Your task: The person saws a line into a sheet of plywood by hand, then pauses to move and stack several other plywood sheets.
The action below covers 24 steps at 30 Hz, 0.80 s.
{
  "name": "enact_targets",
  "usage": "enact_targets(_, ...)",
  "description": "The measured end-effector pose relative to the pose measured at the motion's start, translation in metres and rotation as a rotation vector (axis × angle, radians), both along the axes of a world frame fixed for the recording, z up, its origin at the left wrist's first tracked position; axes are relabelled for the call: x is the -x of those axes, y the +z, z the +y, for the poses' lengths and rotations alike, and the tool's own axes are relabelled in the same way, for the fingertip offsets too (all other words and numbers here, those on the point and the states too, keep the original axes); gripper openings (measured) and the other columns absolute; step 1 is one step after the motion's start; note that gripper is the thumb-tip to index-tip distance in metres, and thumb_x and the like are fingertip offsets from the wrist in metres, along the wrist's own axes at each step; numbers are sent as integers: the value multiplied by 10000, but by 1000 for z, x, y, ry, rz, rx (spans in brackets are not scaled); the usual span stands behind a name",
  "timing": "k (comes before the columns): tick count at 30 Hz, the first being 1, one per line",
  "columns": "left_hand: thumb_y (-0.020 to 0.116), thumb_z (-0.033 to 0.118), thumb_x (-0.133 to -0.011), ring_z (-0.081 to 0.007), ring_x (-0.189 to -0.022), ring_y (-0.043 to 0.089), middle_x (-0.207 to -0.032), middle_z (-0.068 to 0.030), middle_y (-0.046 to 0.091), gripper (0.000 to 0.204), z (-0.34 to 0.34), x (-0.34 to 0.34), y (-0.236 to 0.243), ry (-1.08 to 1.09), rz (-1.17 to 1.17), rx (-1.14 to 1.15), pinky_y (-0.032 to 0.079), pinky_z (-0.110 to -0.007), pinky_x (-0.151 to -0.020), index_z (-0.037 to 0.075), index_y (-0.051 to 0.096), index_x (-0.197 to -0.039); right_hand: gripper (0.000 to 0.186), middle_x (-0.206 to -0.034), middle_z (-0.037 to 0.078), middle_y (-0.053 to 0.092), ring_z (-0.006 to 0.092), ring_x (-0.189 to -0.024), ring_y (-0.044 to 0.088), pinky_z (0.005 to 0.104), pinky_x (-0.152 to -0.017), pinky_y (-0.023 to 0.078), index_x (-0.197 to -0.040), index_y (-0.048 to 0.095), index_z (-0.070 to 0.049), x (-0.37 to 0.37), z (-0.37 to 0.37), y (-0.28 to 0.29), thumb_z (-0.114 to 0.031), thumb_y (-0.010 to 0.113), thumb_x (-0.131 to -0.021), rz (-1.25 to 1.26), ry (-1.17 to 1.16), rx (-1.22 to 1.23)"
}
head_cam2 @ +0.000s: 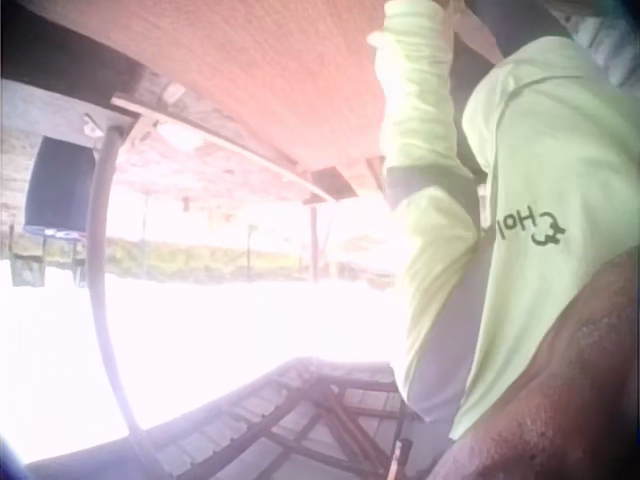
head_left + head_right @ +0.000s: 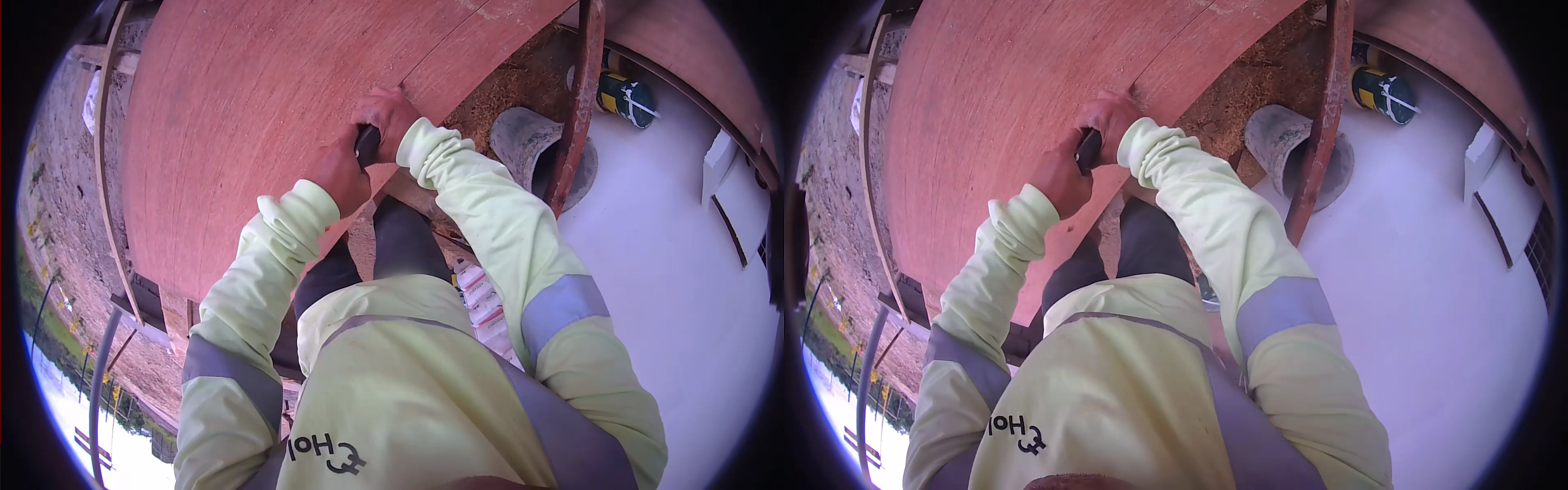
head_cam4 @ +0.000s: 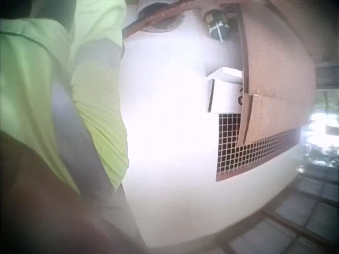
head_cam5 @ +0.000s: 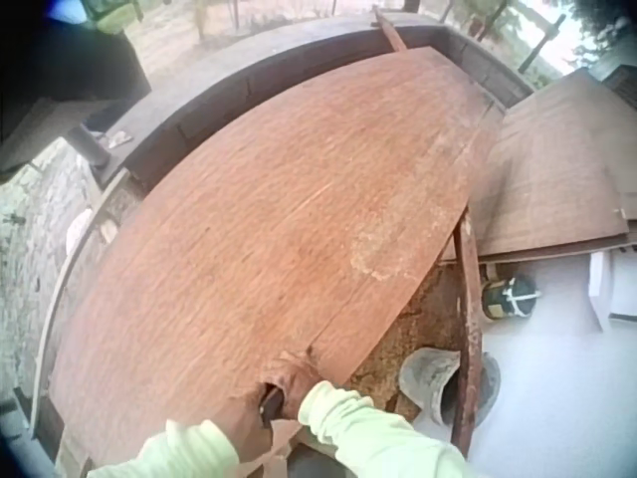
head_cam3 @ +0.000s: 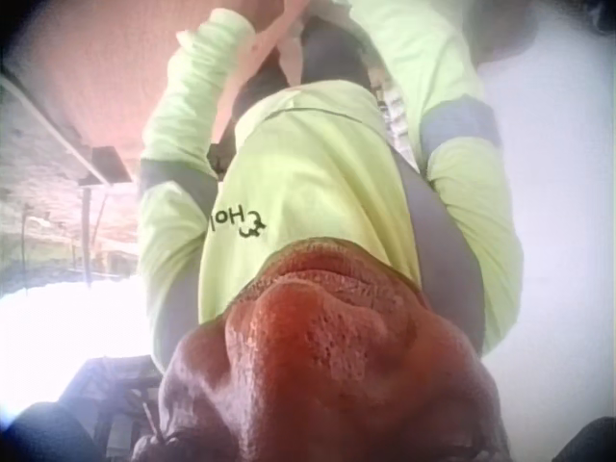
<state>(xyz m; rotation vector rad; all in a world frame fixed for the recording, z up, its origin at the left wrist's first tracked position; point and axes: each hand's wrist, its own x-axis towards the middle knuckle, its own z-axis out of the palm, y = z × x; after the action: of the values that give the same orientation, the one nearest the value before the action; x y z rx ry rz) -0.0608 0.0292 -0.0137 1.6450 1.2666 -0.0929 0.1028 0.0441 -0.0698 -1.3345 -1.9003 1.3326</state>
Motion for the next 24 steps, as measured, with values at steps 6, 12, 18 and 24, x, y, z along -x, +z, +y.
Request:
enact_targets(6, 571, 23, -780, -480, -727, 633, -727, -279, 609, 381, -74, 105, 170, 22, 196, 250, 489, -553, -616, 18, 423, -1131, 166, -787, 12, 559, 256, -886, 548, 428, -833, 399, -717, 660, -178, 106, -94, 113, -318, 697, -636, 109, -6, -275)
enact_targets(12, 596, 42, -754, -511, -746, 610, -760, -296, 621, 389, -2, 15, 61, -18, 201, 205, 490, -540, -636, 21, 481, -1125, 195, -807, 18, 611, 251, -887, 559, 433, -879, 403, -709, 665, -165, 36, -30, 37, -286, 759, -588, -117, 37, -54)
enact_targets(18, 569, 2, -753, -511, -771, 615, -854, -327, 628, 441, -26, 45, 39, 40, -19, 27, 488, -548, -690, -18, 456, -1178, 257, -817, -2, 581, 263, -907, 551, 445, -842, 383, -767, 664, -190, 34, -34, 19, -264, 799, -561, -42, -16, -143)
enact_targets(24, 554, 6, -812, -459, -715, 648, -795, -240, 662, 362, -50, 82, 186, 37, 231, 341, 516, -496, -607, 5, 428, -1152, 143, -780, 1, 546, 239, -886, 543, 424, -864, 370, -730, 664, -189, 109, -92, 126, -296, 712, -649, 109, -36, -154)
